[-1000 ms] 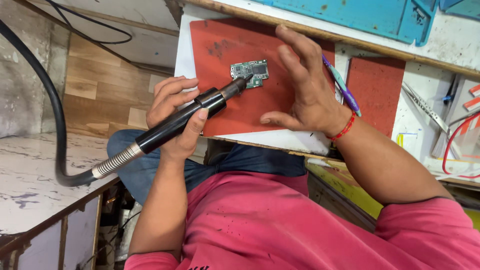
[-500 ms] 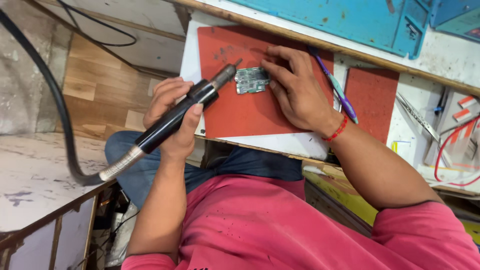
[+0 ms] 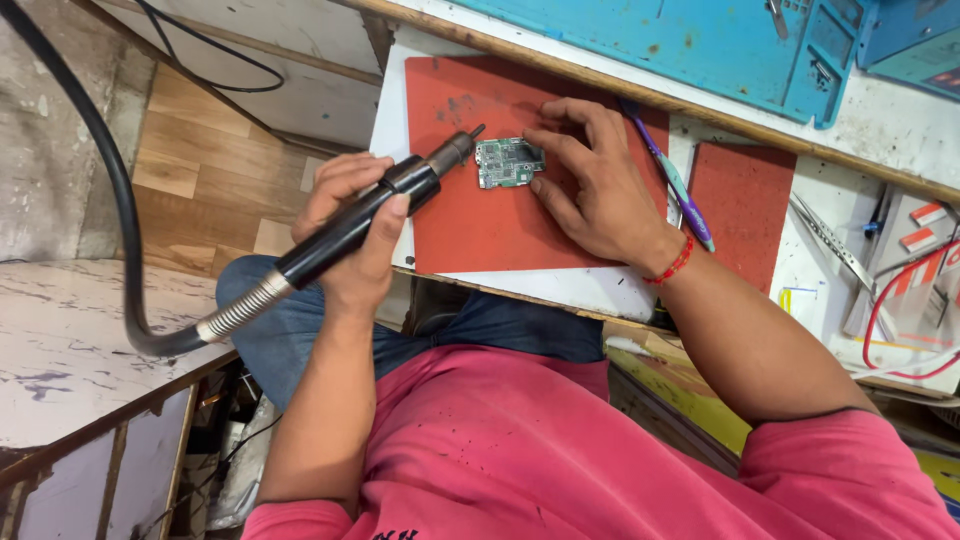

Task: The person uses a hot air gun to apply heat to a small circuit board placed on a red mat. They repeatedly reposition the board and direct the hot air at specific components while holding it steady with their other hand.

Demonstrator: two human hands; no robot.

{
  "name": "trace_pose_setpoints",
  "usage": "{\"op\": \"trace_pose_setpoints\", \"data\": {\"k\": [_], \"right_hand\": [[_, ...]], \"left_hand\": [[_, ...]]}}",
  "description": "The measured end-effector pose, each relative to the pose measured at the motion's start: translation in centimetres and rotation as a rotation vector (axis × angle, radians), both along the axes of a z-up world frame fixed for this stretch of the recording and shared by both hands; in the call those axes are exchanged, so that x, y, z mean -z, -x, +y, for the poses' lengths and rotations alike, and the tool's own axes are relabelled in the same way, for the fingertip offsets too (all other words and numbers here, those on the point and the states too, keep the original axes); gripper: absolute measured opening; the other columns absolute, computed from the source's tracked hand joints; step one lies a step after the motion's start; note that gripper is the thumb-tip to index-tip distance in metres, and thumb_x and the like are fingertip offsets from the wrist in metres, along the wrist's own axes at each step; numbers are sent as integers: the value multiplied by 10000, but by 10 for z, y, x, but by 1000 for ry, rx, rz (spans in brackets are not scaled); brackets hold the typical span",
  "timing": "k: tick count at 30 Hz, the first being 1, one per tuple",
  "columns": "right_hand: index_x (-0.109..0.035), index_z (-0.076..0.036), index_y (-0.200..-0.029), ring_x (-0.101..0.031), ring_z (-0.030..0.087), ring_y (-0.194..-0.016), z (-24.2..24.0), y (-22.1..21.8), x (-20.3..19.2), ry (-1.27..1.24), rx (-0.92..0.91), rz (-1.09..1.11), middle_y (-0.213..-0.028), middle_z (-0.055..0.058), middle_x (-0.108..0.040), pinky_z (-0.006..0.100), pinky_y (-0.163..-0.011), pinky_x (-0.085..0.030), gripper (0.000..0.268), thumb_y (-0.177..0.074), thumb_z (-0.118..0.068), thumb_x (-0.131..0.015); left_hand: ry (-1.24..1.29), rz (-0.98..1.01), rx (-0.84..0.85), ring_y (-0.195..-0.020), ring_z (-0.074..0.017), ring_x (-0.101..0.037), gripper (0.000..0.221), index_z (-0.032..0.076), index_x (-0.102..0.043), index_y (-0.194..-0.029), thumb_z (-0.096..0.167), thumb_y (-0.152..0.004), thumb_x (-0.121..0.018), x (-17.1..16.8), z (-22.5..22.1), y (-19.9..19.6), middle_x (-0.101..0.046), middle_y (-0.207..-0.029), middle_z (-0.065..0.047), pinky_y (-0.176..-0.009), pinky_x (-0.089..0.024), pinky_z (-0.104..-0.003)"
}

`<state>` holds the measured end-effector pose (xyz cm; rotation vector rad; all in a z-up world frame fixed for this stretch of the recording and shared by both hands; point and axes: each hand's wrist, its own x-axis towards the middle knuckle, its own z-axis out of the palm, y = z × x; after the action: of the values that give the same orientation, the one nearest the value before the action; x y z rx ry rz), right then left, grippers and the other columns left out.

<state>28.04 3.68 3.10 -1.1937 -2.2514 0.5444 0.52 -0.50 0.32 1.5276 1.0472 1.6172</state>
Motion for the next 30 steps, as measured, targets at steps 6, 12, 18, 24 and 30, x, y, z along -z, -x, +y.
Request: {"op": "trace_pose_setpoints", "data": {"k": [6,12,18,24,30], "right_hand": [[-634,-21,-1346,-480,371,-1343,0,-5,4,-19,7,4,-1440,177,-490,451,-1143,-435,454,-915,-63,-771],[-647,7,-1340,-499,358,-1334,0,-3,4,5,35,-35,-1433,167,-527,436,-1144,-435,377,-968,-18,-705],[-642,20,-1321,-492,373,-1314,1,0,0,-16,23,-48,-1419,186,-516,449,-1134,-427,423,-914,-45,-734],[-658,-5,-1292,-481,374,-1313,1,-3,1,-14,-6,-61,-1419,180,-514,451,-1130,-426,393,-910,-45,-742],[-670,-19,-1281,-481,375,-1303,2,-3,1,-25,1,-83,-1410,174,-518,456,-1130,-416,386,-908,-59,-761]], "left_hand": [[2,50,-34,-1152,-260,-638,290,42,-657,-1139,233,-982,-809,0,1,-2,-714,-1130,-123,-1093,-511,-390],[-106,193,-28,-1090,-252,-652,289,58,-656,-1084,236,-920,-813,-2,0,-3,-742,-1076,-97,-1015,-544,-370],[-84,128,41,-1075,-249,-658,284,46,-661,-1083,222,-909,-801,-3,-1,1,-748,-1067,-101,-1033,-523,-385],[-7,-60,-9,-1128,-247,-637,270,25,-634,-1109,198,-966,-784,7,2,0,-676,-1090,-109,-1086,-521,-388],[16,-122,-77,-1089,-228,-639,251,19,-629,-1107,178,-985,-780,9,-3,-3,-659,-1139,-109,-1023,-531,-358]]}}
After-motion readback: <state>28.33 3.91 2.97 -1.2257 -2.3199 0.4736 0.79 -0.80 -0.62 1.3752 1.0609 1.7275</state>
